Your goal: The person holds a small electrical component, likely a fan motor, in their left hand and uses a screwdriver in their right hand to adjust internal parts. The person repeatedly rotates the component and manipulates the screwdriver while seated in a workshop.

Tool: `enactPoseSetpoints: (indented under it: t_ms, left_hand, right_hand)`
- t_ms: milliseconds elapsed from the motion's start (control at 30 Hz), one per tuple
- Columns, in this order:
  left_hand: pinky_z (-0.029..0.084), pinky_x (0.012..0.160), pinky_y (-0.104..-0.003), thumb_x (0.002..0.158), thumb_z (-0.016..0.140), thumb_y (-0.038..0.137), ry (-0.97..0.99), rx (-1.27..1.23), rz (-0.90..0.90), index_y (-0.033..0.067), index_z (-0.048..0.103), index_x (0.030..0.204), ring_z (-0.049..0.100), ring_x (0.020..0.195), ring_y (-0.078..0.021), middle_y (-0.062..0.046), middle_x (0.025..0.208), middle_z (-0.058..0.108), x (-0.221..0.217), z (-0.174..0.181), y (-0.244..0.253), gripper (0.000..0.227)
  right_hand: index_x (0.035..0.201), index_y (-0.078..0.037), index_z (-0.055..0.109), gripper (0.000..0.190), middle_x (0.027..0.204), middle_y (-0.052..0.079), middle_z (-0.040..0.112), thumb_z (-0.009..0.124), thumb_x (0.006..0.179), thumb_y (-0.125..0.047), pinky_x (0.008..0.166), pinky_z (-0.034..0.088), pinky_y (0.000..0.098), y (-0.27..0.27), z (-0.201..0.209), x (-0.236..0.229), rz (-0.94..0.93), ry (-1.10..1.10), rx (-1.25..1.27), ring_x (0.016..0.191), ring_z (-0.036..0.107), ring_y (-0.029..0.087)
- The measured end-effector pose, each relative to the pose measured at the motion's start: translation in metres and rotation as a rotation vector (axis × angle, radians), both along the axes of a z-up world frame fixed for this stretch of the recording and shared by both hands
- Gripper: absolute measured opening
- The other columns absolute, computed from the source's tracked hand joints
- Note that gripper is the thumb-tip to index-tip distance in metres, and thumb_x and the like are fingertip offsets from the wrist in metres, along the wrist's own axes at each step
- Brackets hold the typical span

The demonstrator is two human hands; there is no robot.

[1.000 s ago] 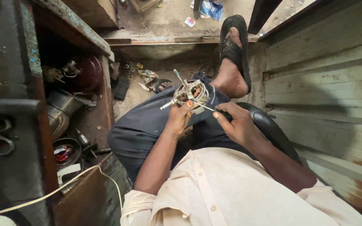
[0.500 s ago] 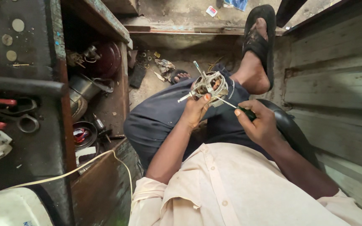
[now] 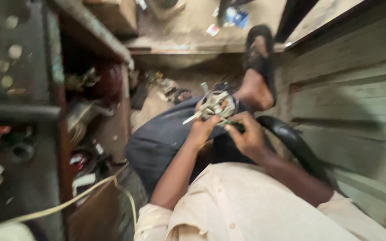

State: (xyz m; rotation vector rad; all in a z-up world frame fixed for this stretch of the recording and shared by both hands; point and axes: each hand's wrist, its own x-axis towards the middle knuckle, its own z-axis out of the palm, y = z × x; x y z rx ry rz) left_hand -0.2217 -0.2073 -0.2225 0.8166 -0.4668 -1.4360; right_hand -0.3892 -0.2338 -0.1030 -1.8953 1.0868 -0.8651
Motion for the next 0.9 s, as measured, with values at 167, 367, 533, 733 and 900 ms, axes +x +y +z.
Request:
enactPoseSetpoints:
  t_ms: [167,367,533,733,900]
  left_hand:
    - [0.038,0.099,-0.05,0.1,0.07,0.03,0.206,0.096,-0.018,0.0028,0.048,0.148,0.048,0.117,-0.033,-0.015,0.131,0.051,0.007,0.01,-0.003,0.06]
    - [0.049,0.107,-0.047,0.101,0.059,0.05,0.359,0.023,-0.021,0.0053,0.048,0.149,0.061,0.129,-0.0279,-0.012,0.144,0.06,0.01,0.023,-0.006,0.067]
    - [0.053,0.103,-0.049,0.102,0.061,0.042,0.418,0.044,0.015,0.0038,0.052,0.144,0.065,0.122,-0.0305,-0.013,0.136,0.064,0.011,0.023,-0.007,0.058]
    - [0.054,0.103,-0.048,0.1,0.063,0.037,0.424,0.088,0.001,0.0033,0.054,0.143,0.065,0.122,-0.0297,-0.013,0.135,0.065,0.013,0.026,-0.008,0.056]
    - [0.055,0.101,-0.052,0.098,0.063,0.043,0.432,0.089,-0.004,0.0038,0.053,0.144,0.065,0.121,-0.0303,-0.013,0.134,0.066,0.014,0.031,-0.009,0.06]
  right_hand:
    - [0.113,-0.003,0.069,0.019,0.102,0.016,0.075,0.07,0.098,-0.015,0.082,0.056,0.0338,-0.004,0.009,0.003,-0.077,0.077,0.078,0.093,0.074,0.025]
    - [0.111,-0.002,0.065,0.022,0.101,0.016,0.071,0.073,0.095,-0.015,0.079,0.056,0.0348,-0.002,0.018,0.005,-0.064,0.064,0.051,0.094,0.074,0.027]
    - [0.109,-0.002,0.063,0.024,0.099,0.016,0.067,0.074,0.091,-0.014,0.077,0.054,0.038,-0.003,0.019,0.002,-0.017,0.104,-0.027,0.091,0.07,0.032]
    - [0.114,-0.004,0.067,0.022,0.098,0.014,0.069,0.071,0.099,-0.02,0.077,0.054,0.0379,-0.008,0.017,0.003,0.05,0.204,0.069,0.09,0.071,0.032]
    - [0.116,0.0,0.063,0.034,0.098,0.015,0.069,0.072,0.092,-0.022,0.075,0.055,0.0372,-0.006,0.017,0.003,0.027,0.117,0.094,0.086,0.072,0.031]
